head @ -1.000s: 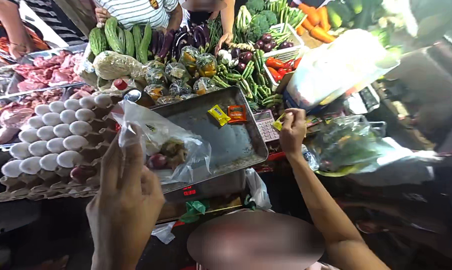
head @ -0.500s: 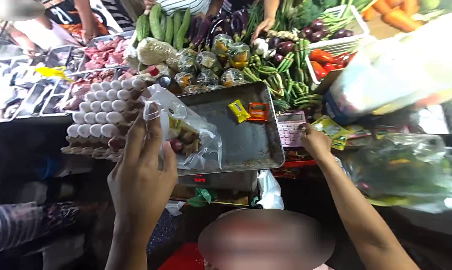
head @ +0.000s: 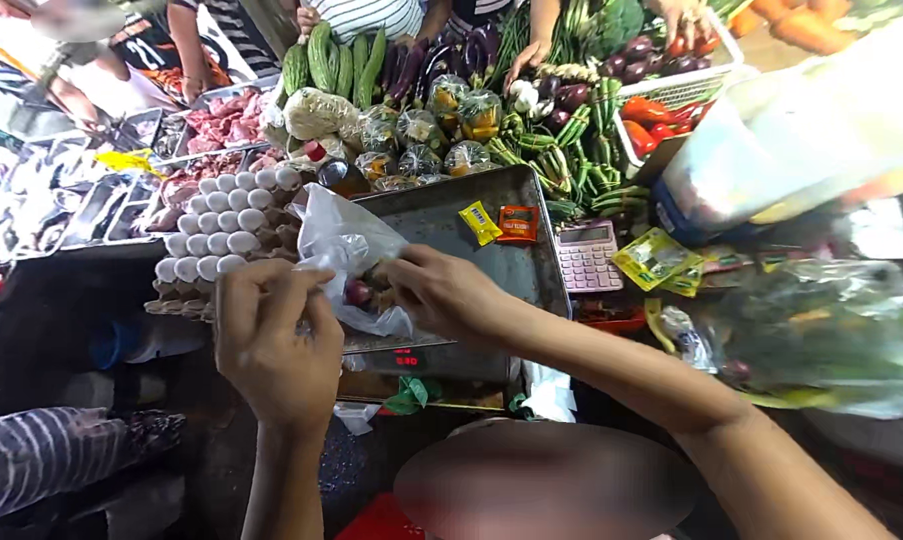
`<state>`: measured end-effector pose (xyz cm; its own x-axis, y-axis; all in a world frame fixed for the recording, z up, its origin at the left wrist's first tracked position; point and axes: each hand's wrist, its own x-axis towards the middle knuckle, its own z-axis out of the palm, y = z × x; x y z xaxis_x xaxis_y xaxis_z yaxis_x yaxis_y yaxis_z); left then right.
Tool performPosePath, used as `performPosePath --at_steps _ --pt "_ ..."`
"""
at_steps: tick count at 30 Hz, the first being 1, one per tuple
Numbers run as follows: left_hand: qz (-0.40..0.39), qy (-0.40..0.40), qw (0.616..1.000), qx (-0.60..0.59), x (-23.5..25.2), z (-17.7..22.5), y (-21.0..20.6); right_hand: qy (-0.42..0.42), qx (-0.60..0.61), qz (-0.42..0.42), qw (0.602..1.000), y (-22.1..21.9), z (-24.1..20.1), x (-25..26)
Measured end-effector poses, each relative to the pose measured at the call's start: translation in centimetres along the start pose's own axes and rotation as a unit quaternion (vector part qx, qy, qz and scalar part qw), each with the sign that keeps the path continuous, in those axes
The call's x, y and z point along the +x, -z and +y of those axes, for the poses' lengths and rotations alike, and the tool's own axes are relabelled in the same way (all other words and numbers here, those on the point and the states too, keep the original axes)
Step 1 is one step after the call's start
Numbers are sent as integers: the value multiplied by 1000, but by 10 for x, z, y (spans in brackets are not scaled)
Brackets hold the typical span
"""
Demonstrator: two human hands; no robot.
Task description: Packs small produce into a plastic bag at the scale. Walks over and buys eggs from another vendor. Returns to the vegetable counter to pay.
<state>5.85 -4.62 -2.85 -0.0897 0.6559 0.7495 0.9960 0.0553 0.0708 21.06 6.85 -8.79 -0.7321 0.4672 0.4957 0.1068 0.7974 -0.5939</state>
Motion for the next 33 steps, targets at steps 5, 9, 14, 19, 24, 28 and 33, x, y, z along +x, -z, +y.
performPosePath --at_steps 5,9,14,19,24,28,33 --pt "-79 36 992 90 8 -5 8 -77 -115 -25 990 -77 28 70" --pt "-97 25 990 95 4 -11 2 -215 -39 -218 951 -51 17 97" --pt "-81 -5 995 61 2 -15 -3 -196 -69 -98 973 -39 32 91" --pt "-57 -39 997 46 9 -10 -1 -93 -140 -19 986 -31 17 59" --pt "-56 -38 997 -31 4 -6 9 -17 -156 141 978 19 5 -56" --pt "-73 -11 995 -61 1 -1 12 -163 -169 277 932 60 42 -137" --pt "-76 -19 997 -11 1 3 13 -236 -186 299 906 72 56 -182"
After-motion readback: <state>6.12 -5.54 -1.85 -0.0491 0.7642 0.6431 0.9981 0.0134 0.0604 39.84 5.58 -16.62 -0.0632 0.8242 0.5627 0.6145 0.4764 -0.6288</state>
